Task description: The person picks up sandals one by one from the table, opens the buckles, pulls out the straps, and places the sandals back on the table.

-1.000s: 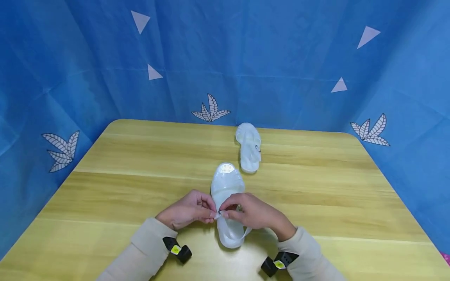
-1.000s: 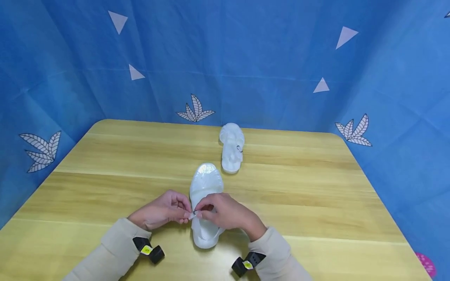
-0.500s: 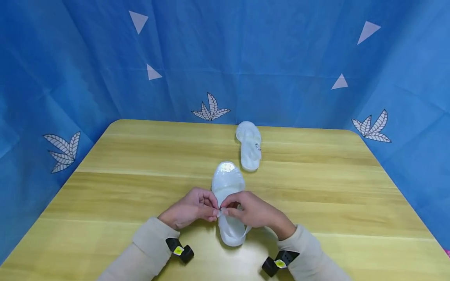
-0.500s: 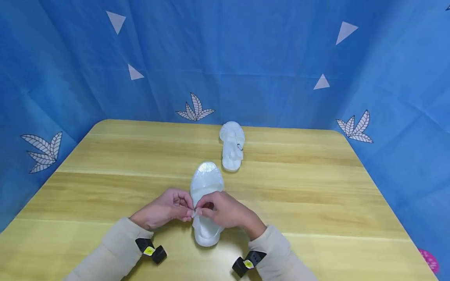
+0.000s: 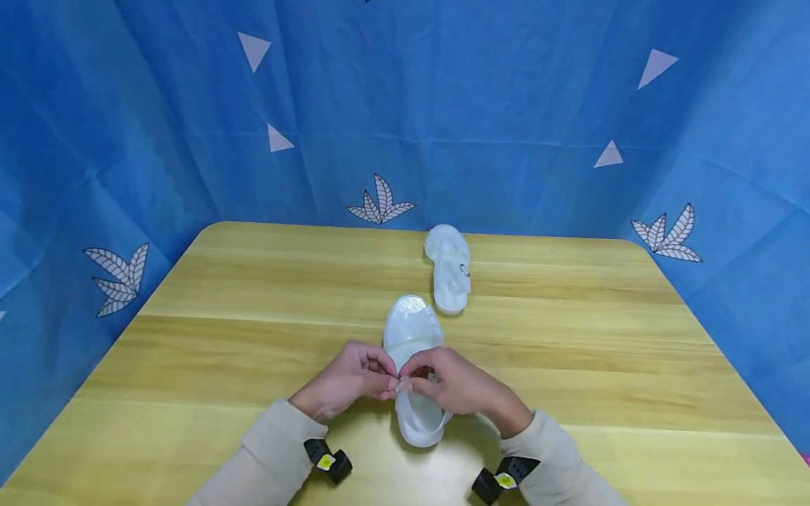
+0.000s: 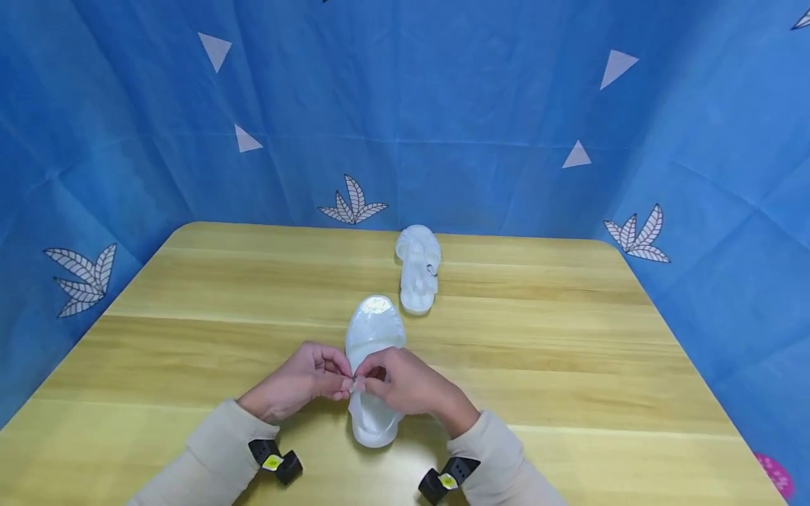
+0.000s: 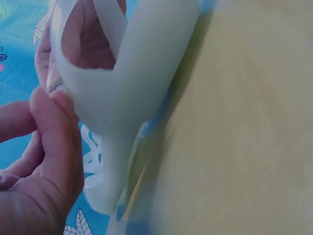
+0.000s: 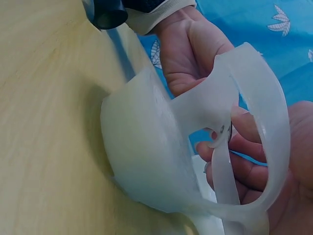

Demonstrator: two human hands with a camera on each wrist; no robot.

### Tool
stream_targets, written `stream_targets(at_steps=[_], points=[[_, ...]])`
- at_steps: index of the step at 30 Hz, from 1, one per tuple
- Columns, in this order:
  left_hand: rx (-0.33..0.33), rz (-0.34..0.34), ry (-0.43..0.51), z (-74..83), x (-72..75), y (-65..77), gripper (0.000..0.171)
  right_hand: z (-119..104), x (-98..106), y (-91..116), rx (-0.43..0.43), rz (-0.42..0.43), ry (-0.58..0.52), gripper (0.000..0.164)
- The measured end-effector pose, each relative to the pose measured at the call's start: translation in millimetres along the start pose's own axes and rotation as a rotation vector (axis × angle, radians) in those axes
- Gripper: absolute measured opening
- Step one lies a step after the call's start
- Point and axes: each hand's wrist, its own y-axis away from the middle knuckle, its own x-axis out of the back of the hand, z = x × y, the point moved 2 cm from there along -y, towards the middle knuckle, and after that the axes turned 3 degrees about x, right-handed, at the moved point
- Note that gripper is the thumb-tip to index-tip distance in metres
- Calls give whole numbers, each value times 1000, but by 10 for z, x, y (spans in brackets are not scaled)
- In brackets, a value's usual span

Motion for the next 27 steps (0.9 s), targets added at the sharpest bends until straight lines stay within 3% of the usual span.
stream_targets(at_steps=[14,27], points=[[91,-105,-5,1,67,35,20,54,-1,-6,20,6,14,12],[81,-69,-23,9,54,32,15,41,24,-1,34,21,35,13]])
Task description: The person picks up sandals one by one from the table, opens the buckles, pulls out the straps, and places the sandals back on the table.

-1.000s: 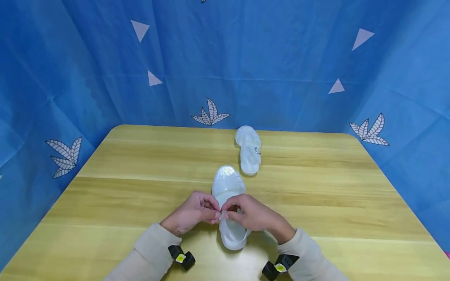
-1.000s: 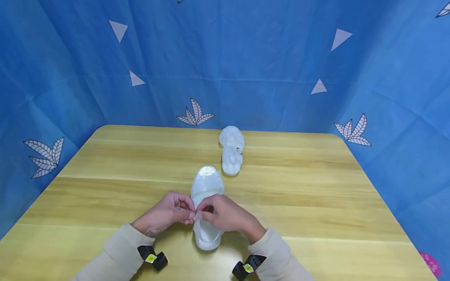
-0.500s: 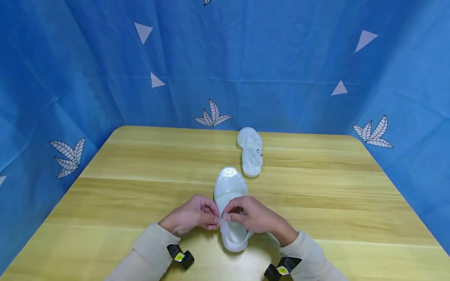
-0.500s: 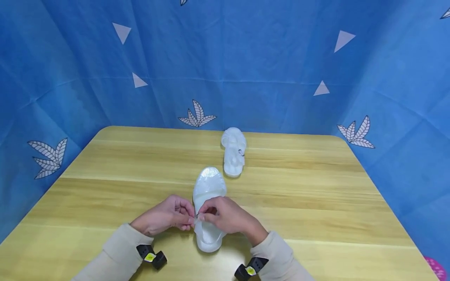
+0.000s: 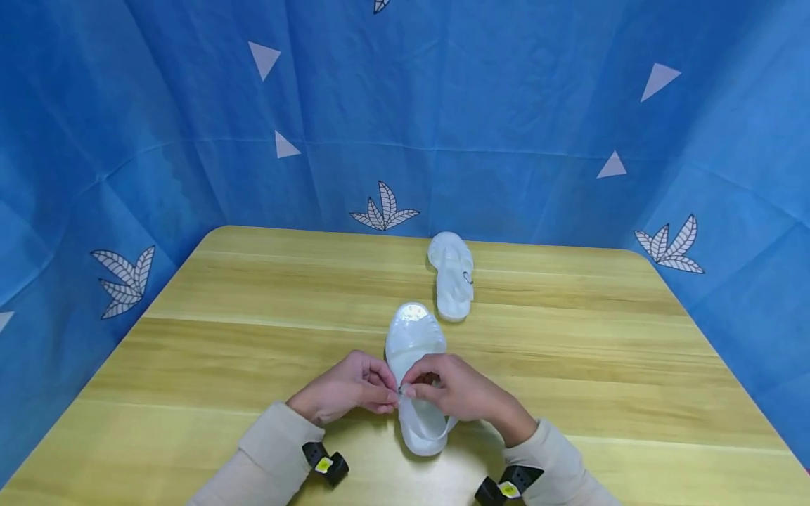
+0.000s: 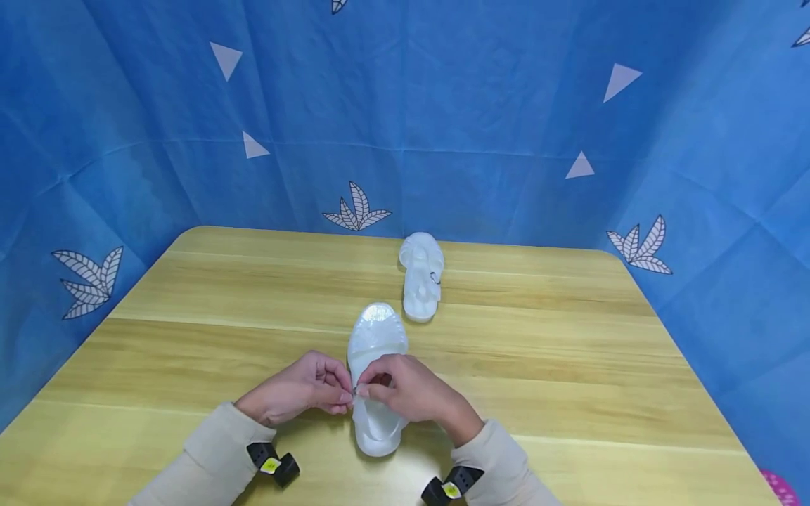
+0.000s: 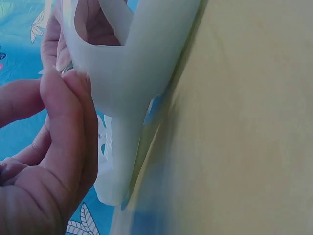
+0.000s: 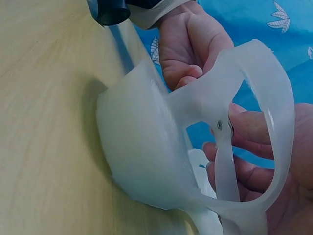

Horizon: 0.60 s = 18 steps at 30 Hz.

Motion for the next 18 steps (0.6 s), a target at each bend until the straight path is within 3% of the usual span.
stream_targets(at_steps=[18], points=[[10,39,17,21,-38,-3,2,1,-7,2,-16,-17,-6,12]])
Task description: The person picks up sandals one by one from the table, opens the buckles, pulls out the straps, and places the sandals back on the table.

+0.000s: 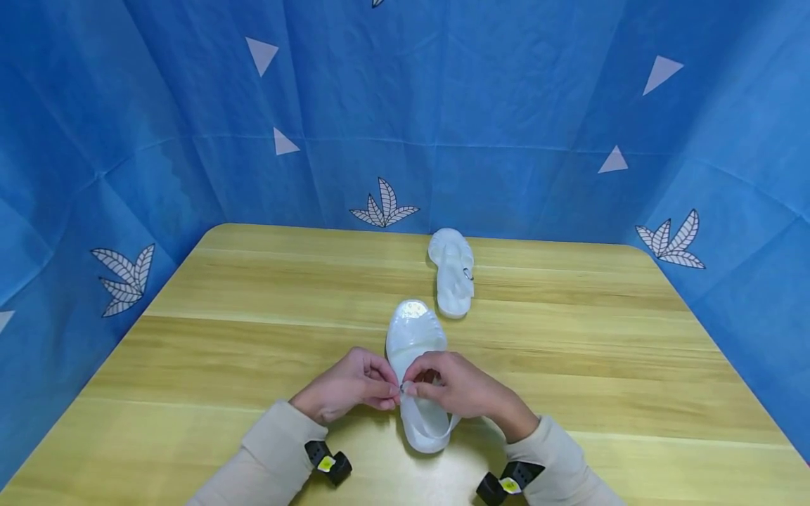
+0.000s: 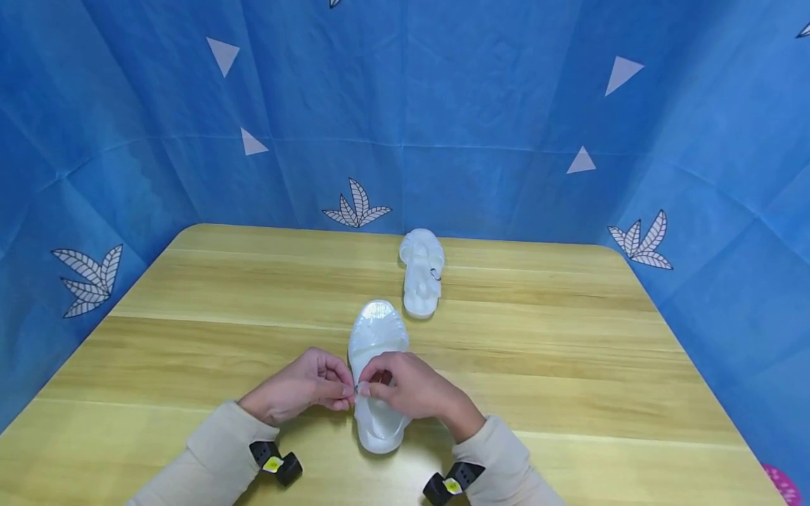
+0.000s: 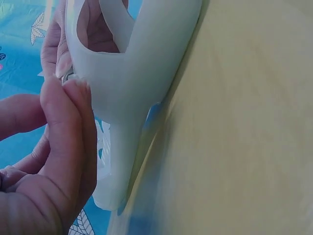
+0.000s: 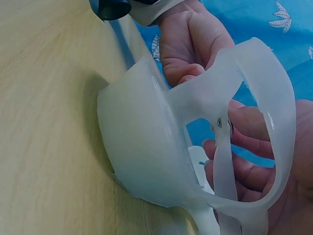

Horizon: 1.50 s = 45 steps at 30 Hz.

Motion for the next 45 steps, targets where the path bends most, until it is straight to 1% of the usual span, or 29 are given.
stream_targets(at_steps=[7,13,16,19,22,25,29,32,35,40,45], points=[[-7,5,24,6,-26,4,8,-14,2,7,-17,-16,-1,10],[-18,19,38,12,-37,-3,9,-32,7,6,-9,-29,10,11],[-34,43,57,8,-48,-5,9,-40,7,3,0,-27,26,10],[-47,82,91,-11,-67,-23,10,-42,2,-2,11,-22,49,8],[-50,115,109,-23,-84,-41,11,-41,0,-6,16,-13,63,7],[-42,119,66,-13,-92,-43,13,-34,1,-5,12,-5,64,8],[-20,102,-46,15,-86,-23,16,-27,1,-1,3,4,65,11],[-7,95,-111,24,-67,-12,19,-25,1,-1,-4,14,64,12],[-18,77,-161,21,-45,-7,19,-28,3,-6,-17,26,61,12],[-51,29,-210,19,-37,7,17,-39,10,-15,-29,35,53,11],[-52,33,-284,48,-51,16,19,-45,31,-8,-39,49,42,13]])
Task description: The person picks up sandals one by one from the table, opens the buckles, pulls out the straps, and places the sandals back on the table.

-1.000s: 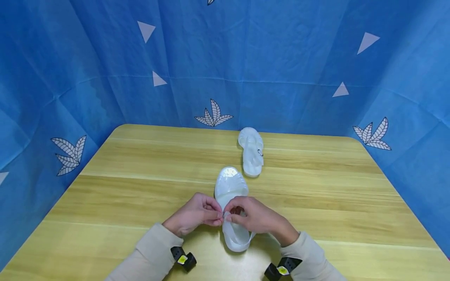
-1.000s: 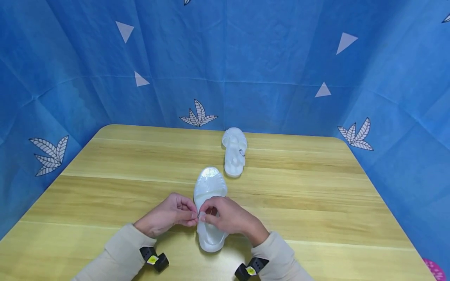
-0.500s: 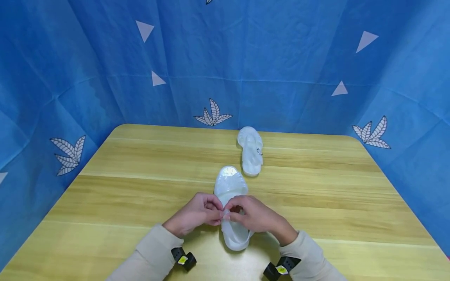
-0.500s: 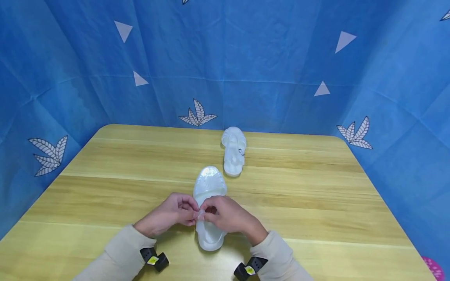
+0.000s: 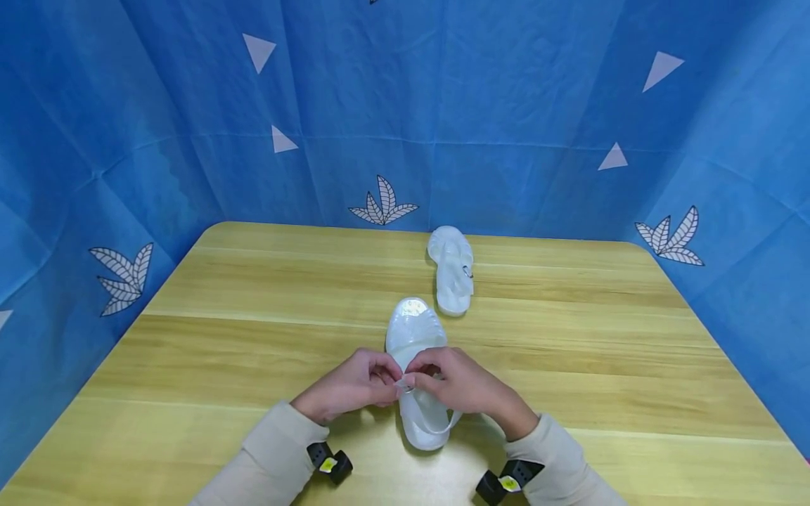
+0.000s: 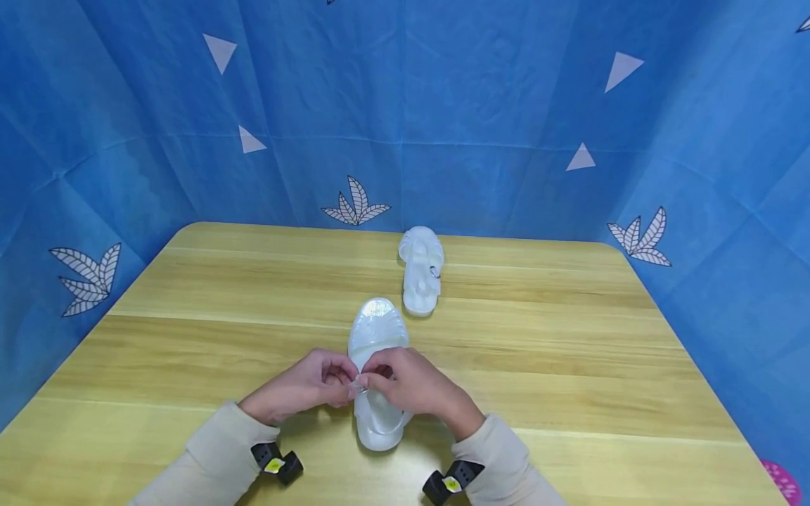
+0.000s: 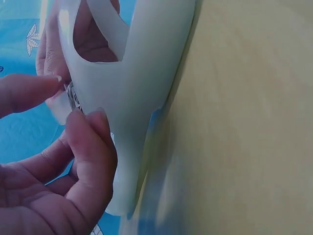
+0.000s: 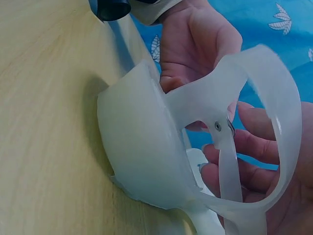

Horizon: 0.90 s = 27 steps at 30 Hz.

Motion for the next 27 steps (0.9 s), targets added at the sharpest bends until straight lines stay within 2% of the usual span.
stream_targets(at_steps=[9,13,19,23,27], points=[[-48,78,-133,20,-63,-44,20,5,11,18,21,29,25,11],[-31,104,-124,10,-102,-62,16,-5,5,15,31,35,9,12],[-38,134,-142,28,-105,-60,8,-9,27,23,31,-35,-60,14],[-33,136,-148,29,-83,-48,10,3,50,28,17,-93,-101,15],[-33,127,-144,28,-69,-40,12,23,47,26,13,-111,-132,12]])
